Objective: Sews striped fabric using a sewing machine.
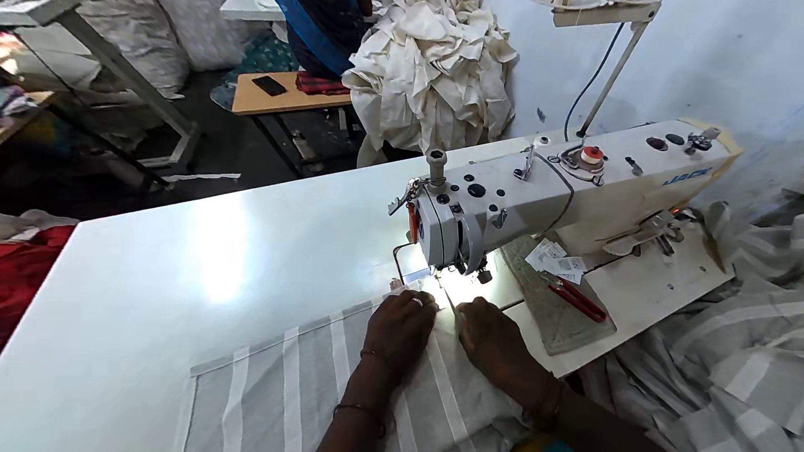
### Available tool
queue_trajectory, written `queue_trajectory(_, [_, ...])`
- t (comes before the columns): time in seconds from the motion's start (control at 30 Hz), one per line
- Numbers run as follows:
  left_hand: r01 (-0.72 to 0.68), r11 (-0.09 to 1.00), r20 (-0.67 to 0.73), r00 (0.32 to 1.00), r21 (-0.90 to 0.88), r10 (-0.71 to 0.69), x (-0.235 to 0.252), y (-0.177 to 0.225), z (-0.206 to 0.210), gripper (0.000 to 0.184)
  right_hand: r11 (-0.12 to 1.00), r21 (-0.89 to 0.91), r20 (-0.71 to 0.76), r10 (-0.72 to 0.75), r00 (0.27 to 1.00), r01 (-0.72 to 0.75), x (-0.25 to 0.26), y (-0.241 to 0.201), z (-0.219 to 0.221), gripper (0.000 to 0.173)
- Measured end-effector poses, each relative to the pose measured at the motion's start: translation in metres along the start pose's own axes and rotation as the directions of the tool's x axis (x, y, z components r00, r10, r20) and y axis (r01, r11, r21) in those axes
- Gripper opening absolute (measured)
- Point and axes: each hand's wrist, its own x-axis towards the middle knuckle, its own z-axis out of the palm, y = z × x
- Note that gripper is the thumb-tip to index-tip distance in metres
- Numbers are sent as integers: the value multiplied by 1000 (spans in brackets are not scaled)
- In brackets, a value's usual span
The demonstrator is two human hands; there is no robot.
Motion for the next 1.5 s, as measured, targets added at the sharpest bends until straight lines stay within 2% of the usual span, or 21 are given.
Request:
queue_trajectory(0.07, [-52, 998, -4, 999, -28, 52, -1, 4, 1, 25, 989, 136, 0, 66, 998, -65, 4, 3, -7, 21])
queue_trajectory(0.13, [-66, 998, -19, 998, -23, 66, 2, 5, 4, 24, 978, 194, -13, 78, 997, -74, 7, 5, -10, 23])
queue_trajectory(0.43, [-1, 1000, -5, 1000, -29, 1, 5, 0, 6, 24, 1000, -9, -31, -3, 1000, 3, -10, -1, 8, 25])
queue_trajectory(0.63, [26, 999, 30, 999, -47, -24, 7, -2, 6, 25, 999, -39, 44, -9, 999, 11, -11, -4, 4, 25])
queue_trajectory(0.77, [51, 996, 111, 993, -70, -43, 22, -17, 5, 21, 999, -30, 139, 27, 990, -23, 12, -5, -1, 25])
queue_trajectory(0.87, [56, 997, 143, 989, -56, -48, 47, -32, -1, 15, 1000, 1, 136, 11, 991, -11, 34, -2, 5, 24])
queue_trajectory(0.97, [34, 999, 105, 994, -3, -33, 55, -39, -1, 13, 999, 49, 57, -22, 998, 20, 25, 7, -2, 25])
queue_trajectory(1.03, [179, 983, 135, 976, -37, -173, 33, -25, -6, 23, 999, -33, -78, -5, 997, 2, -15, 20, -22, 35])
queue_trajectory(1.1, [412, 904, 197, 902, -115, -385, -16, 2, -32, 41, 995, -100, -257, -4, 966, -23, -74, 46, -38, 36])
queue_trajectory(1.13, [493, 863, 172, 865, -111, -472, -47, 14, -48, 48, 997, -73, -292, 17, 956, -40, -104, 60, -43, 35])
queue_trajectory(1.17, [554, 830, 116, 830, -61, -546, -80, 23, -64, 52, 998, 12, -264, 66, 962, -65, -131, 74, -43, 34])
queue_trajectory(1.23, [655, 748, 47, 748, 110, -662, -135, 30, -87, 65, 932, 334, -38, 166, 985, -144, -169, 94, -34, 44])
queue_trajectory(1.27, [687, 703, 51, 708, 183, -704, -152, 32, -92, 75, 877, 456, 38, 154, 987, -155, -175, 98, -24, 55])
queue_trajectory(1.3, [694, 682, 53, 691, 233, -721, -160, 33, -93, 82, 828, 542, 58, 132, 990, -142, -174, 97, -14, 60])
queue_trajectory(1.4, [684, 671, -17, 704, 288, -710, -153, 38, -80, 85, 629, 765, 12, 202, 979, -139, -157, 56, 17, 36])
queue_trajectory(1.47, [682, 670, -28, 707, 294, -707, -141, 39, -78, 84, 458, 868, 85, 245, 966, -193, -158, 22, 29, 33])
queue_trajectory(1.5, [674, 677, -32, 715, 295, -698, -139, 39, -79, 83, 334, 912, 158, 248, 956, -238, -160, 9, 29, 34])
